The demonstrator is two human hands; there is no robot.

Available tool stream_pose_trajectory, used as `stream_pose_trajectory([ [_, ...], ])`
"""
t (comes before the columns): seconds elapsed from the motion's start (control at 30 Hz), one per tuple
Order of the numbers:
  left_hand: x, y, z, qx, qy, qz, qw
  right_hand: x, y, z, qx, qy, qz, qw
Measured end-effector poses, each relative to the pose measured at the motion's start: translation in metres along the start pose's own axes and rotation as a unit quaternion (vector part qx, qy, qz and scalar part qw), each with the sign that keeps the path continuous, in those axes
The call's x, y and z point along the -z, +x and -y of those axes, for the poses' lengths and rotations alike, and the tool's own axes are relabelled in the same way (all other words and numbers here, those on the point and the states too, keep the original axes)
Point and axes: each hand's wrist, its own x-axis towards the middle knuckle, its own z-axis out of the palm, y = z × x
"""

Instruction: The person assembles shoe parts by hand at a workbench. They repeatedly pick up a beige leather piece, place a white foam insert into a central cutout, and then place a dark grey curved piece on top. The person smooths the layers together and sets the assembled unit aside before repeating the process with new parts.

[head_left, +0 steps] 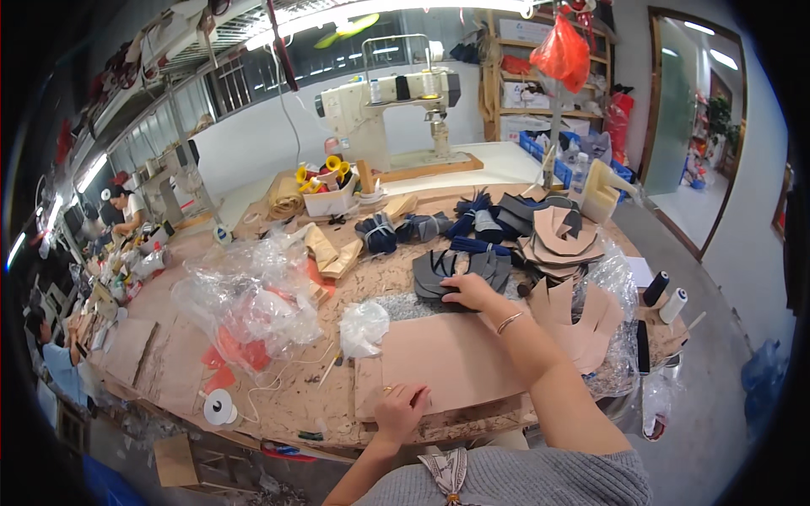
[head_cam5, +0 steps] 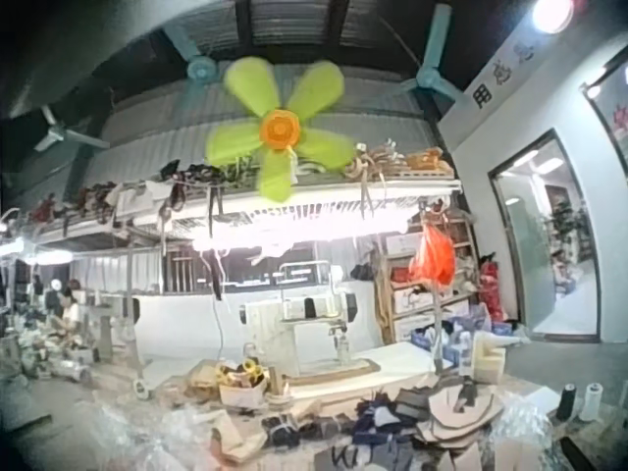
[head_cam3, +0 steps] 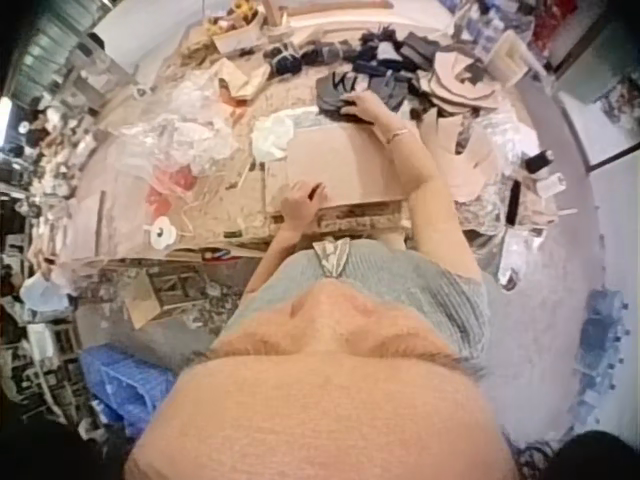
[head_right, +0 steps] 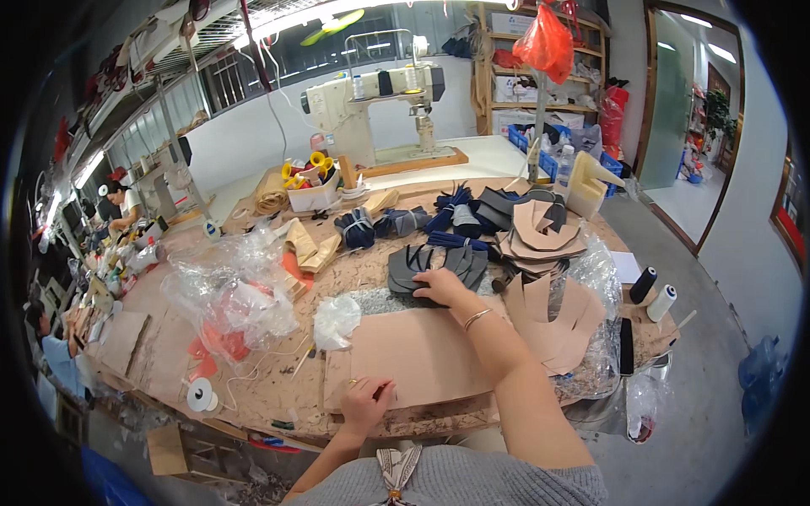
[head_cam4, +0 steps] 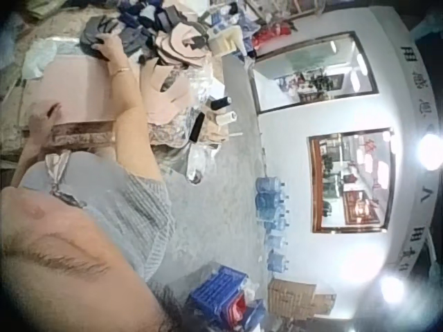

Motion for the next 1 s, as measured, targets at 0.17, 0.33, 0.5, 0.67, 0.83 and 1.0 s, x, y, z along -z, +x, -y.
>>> stream_pose_trajectory([
  [0.17, 0.0, 0.004, -0.001, -0.013, -0.006, 0.006, 1.0, 0.023, -0.003, -0.018, -0.03, 0.097, 0.069, 0.992],
  [0.33, 0.003, 0.005, -0.004, -0.004, -0.009, 0.015, 1.0, 0.013, -0.001, -0.003, -0.048, 0.054, -0.227, 0.971],
  [0.5, 0.008, -0.003, 0.0, 0.048, -0.045, 0.003, 0.998, 0.033, -0.051, 0.095, 0.127, -0.029, -0.292, 0.948],
  [0.67, 0.009, 0.002, 0.022, 0.219, -0.226, -0.119, 0.942, 0.014, -0.172, 0.138, 0.133, -0.042, -0.044, 0.989],
  [0.83, 0.024, 0.067, 0.123, 0.278, -0.02, -0.159, 0.947, 0.004, -0.21, 0.144, 0.148, -0.003, -0.045, 0.988],
  [1.0, 0.016, 0.121, 0.172, 0.363, 0.058, 0.044, 0.929, -0.004, -0.2, 0.159, 0.169, -0.003, -0.085, 0.982],
])
